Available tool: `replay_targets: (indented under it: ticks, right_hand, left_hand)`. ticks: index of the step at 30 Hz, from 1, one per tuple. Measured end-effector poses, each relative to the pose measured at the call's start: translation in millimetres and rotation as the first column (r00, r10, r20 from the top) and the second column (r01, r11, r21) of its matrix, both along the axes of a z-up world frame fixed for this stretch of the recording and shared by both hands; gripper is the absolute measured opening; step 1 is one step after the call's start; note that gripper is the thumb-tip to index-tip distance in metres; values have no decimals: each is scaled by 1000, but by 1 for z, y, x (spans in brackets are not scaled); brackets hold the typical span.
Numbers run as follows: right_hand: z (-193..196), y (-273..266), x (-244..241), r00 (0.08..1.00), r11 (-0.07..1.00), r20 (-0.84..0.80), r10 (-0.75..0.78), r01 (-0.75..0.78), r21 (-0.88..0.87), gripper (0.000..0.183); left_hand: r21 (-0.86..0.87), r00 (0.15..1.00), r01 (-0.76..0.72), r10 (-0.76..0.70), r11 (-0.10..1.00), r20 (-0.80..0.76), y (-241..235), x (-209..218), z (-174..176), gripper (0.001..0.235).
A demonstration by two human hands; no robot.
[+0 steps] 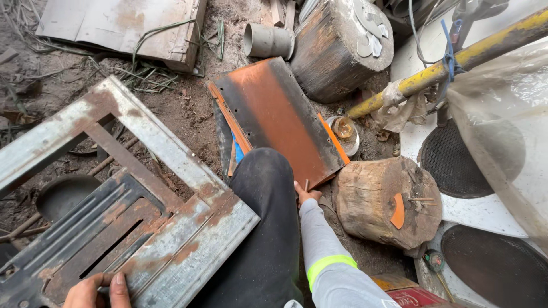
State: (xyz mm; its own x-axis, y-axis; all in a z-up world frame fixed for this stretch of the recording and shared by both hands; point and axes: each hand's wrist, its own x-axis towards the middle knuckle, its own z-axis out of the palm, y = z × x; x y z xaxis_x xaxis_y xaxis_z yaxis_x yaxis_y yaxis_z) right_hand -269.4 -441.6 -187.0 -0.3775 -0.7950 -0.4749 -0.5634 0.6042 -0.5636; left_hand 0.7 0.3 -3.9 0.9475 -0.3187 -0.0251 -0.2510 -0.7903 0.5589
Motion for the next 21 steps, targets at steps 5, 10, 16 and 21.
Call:
replay_targets:
  ticks: [5, 10, 16, 21]
  right_hand:
    - [-3, 3, -10, 988, 993, 105, -112, 108, 45, 62]
    - [12, 2, -27, 998, 999, 45, -44, 45, -28, 43]
    - [38, 13, -35, 986, 987, 164, 32, -5, -162, 39]
    - [78, -17, -36, 568, 984, 804, -176, 110, 138, 20]
  left_hand:
    - [-1, 1000, -3, 3, 1000, 3, -9, -4, 18, 24]
    - [-36, 997, 66, -67, 997, -30, -16, 2, 41, 24]
    - [11, 996, 57, -56, 998, -76, -22, 6, 66, 27]
    - [61, 984, 79, -68, 995, -167, -25, 13, 91, 28]
